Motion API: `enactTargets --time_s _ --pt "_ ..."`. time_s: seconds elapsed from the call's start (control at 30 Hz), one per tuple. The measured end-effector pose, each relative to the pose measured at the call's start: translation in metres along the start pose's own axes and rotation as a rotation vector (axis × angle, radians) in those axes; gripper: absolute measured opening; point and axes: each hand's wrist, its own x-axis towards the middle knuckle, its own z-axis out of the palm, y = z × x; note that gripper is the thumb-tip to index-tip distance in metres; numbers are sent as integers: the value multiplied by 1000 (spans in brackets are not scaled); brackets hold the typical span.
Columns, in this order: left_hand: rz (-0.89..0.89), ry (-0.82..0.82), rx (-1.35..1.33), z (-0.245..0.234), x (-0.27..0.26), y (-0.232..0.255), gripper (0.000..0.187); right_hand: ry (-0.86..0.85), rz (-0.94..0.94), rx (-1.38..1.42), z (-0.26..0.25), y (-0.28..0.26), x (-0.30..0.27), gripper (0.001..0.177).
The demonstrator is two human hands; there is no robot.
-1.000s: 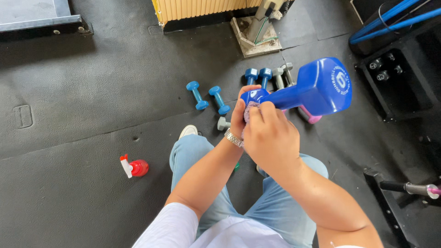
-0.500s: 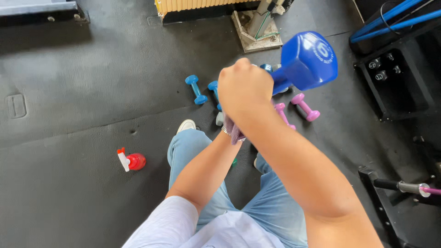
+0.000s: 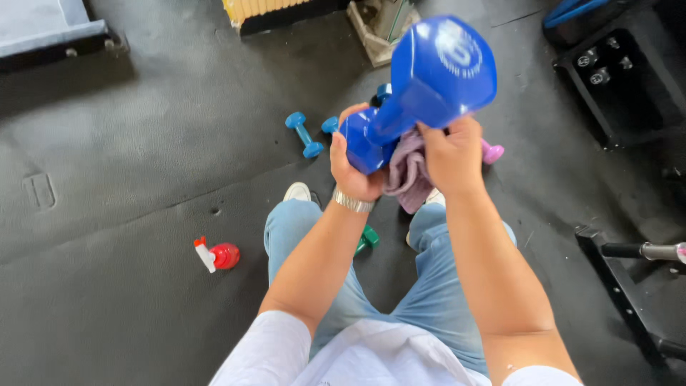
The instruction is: The person wipes down dumbbells using a cloth while sitting on the floor, handling one blue dumbbell at a time and then placing it back on a rack.
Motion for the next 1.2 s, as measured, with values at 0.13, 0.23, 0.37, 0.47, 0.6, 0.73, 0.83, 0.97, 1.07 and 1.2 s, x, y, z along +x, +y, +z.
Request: enactTargets --time_s 0.13,0.23,0.37,0.47,0.6,0.73,0.83,0.97,1.07,1.2 --pt "-141 -27 -104 0 -15 -3 63 -79 218 302 -16 5 -6 28" --pt "-204 -116 -138 -13 -8 -8 63 -144 399 574 -30 13 -7 33" --pt "-258 -217 -153 -31 1 -11 65 -184 694 995 -55 20 -41 41" --pt "-265 -324 -95 -41 18 -6 70 -190 882 1273 -41 -2 -88 47" --pt "-276 -406 -87 -41 40 -9 77 -232 1065 1548 -22 -23 -109 53" --pt "-346 -620 54 -27 28 -8 78 -314 804 1950 -9 -24 -136 75" --pt "-402 -703 35 -10 12 -17 78 -486 897 2233 -24 -40 -154 86" --pt "-474 -720 -43 22 -1 -33 87 -626 567 2220 -25 -20 -165 103" --pt "-558 -719 -34 2 -8 -51 115 -380 482 1861 -26 29 -197 91" --pt "-481 -703 495 -25 -1 -43 89 -47 454 1279 -34 106 -224 78"
